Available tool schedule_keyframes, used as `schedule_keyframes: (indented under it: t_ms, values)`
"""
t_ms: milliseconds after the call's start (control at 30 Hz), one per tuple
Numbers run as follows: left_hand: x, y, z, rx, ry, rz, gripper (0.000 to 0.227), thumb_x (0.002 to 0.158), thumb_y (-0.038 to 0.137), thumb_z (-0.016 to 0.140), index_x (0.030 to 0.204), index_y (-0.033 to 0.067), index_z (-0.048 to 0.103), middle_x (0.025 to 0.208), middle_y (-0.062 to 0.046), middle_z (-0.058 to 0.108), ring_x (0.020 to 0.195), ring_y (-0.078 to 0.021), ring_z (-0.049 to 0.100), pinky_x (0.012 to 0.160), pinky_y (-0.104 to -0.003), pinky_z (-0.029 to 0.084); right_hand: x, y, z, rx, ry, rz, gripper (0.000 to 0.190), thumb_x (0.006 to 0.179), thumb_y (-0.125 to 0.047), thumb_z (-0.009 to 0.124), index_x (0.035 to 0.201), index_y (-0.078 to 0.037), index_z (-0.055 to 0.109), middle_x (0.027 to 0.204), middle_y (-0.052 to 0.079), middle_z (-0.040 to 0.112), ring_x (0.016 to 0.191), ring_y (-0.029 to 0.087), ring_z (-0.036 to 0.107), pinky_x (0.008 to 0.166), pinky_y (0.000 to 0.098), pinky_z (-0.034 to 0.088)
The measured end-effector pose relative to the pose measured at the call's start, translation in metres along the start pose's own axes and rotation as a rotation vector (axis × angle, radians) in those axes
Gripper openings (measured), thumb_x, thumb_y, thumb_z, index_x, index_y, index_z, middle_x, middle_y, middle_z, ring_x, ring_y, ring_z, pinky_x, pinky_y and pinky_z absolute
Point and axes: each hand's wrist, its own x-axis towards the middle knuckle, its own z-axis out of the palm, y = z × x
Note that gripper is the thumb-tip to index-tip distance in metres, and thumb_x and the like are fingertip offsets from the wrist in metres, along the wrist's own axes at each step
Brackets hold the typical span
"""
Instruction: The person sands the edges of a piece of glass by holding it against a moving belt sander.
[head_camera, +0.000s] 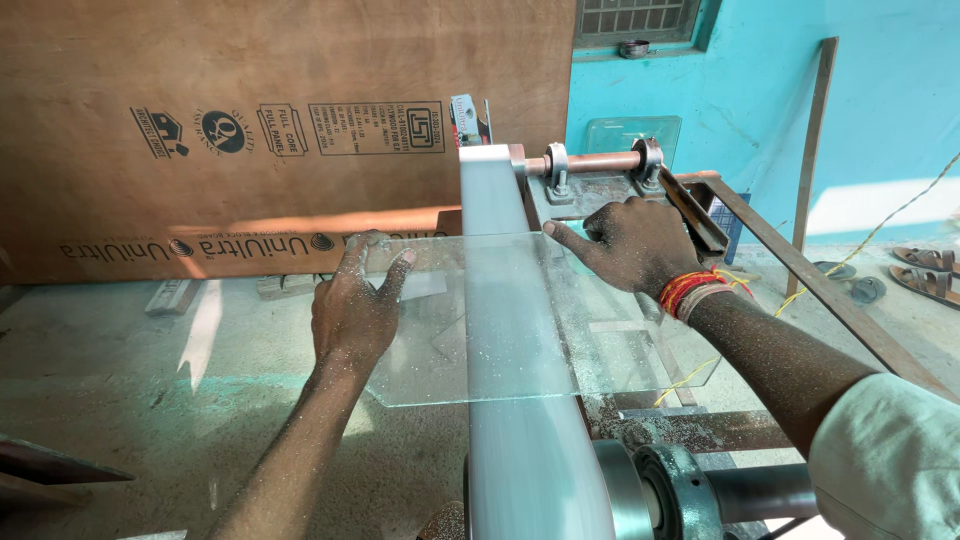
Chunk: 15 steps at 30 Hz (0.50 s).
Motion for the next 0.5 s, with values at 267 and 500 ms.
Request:
schedule_keyframes:
  t_ms: [267,500]
  values:
    - [-0.006,0.028,0.02,-0.024,-0.036,0.011,0.057,0.093,0.06,0.06,0.14,0.029,0.054,0.097,-0.014,0.073,0.104,-0.0322,0.069,0.088,-0.05,0.056,-0.008,0.034,-0.002,0.095,0.072,-0.008,0.077,0.091,-0.077,0.043,0.08,-0.01,0.079,0.06,0.008,0.07,0.062,0.025,0.074,0.056,0.0424,0.061]
    - [-0.01,0.047,0.037,-0.072,-0.031,0.056,0.057,0.093,0.057,0.061,0.141,0.0285,0.049,0.107,-0.013,0.072,0.106,-0.0325,0.068,0.089,-0.051,0.057,-0.012,0.069,0.002,-0.18,0.196,-0.143,0.084,0.098,-0.075,0.041,0.066,-0.01,0.082,0.071,0.011,0.07,0.067,0.022,0.073,0.078,0.0419,0.056]
